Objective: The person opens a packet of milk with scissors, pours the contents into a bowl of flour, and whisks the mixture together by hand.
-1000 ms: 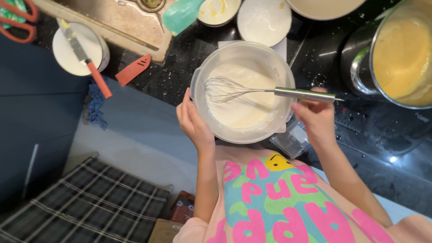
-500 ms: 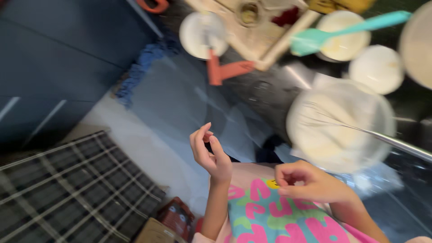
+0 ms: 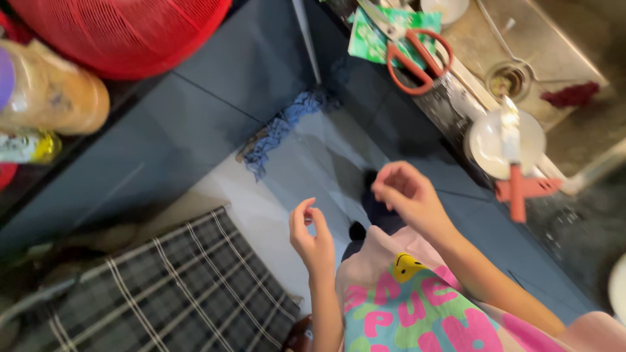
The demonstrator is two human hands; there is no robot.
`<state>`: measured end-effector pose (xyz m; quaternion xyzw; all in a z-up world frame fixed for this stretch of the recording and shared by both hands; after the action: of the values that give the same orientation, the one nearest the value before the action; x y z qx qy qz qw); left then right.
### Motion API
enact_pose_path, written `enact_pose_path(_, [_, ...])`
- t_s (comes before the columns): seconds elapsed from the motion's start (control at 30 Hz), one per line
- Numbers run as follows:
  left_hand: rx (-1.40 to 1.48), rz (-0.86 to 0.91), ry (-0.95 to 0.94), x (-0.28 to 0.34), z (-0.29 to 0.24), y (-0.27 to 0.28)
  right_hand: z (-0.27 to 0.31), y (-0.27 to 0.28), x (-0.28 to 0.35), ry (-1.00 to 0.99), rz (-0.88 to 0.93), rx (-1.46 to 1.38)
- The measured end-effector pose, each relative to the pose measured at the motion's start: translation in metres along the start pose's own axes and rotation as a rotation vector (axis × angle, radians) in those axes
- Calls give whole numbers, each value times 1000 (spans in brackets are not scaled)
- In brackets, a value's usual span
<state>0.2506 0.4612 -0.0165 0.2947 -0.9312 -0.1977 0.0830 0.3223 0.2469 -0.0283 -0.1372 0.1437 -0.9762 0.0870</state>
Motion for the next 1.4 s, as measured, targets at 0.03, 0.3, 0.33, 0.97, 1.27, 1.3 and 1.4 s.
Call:
enact_pose_path(0.03, [-1, 3, 0, -21, -3, -7, 1, -4, -26, -1, -3, -2])
enact_pose_path(0.3, [52, 319, -69, -223, -47, -127, 49, -3, -270, 348, -288, -166])
enact_pose_path(0.33, [49, 339, -75, -251, -59, -143, 57, -3, -297, 353, -308, -170])
enact_pose_path(0.97, [525, 715, 110, -460, -97, -330, 66, -22, -418, 278, -678, -78])
enact_pose_path(1.27, [833, 917, 325, -426, -114, -245, 98, -89, -337, 448, -742, 256])
enact_pose_path(1.3, [853, 955, 361, -418, -112, -230, 97, -100, -322, 409, -740, 317])
enact_pose_path(1.4, [689, 989, 604, -392, -80, -185, 85, -134, -275, 311, -729, 357])
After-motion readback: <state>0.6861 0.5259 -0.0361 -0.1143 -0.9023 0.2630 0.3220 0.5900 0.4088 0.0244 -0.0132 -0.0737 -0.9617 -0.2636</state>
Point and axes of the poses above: each hand's wrist, its own x-axis away from the middle knuckle, its own y-axis out of the back of the hand, z = x × y, the point moved 7 cm from there along -x, towards the middle knuckle, and after that the axes turned 3 degrees about y, right-handed, at the moved point
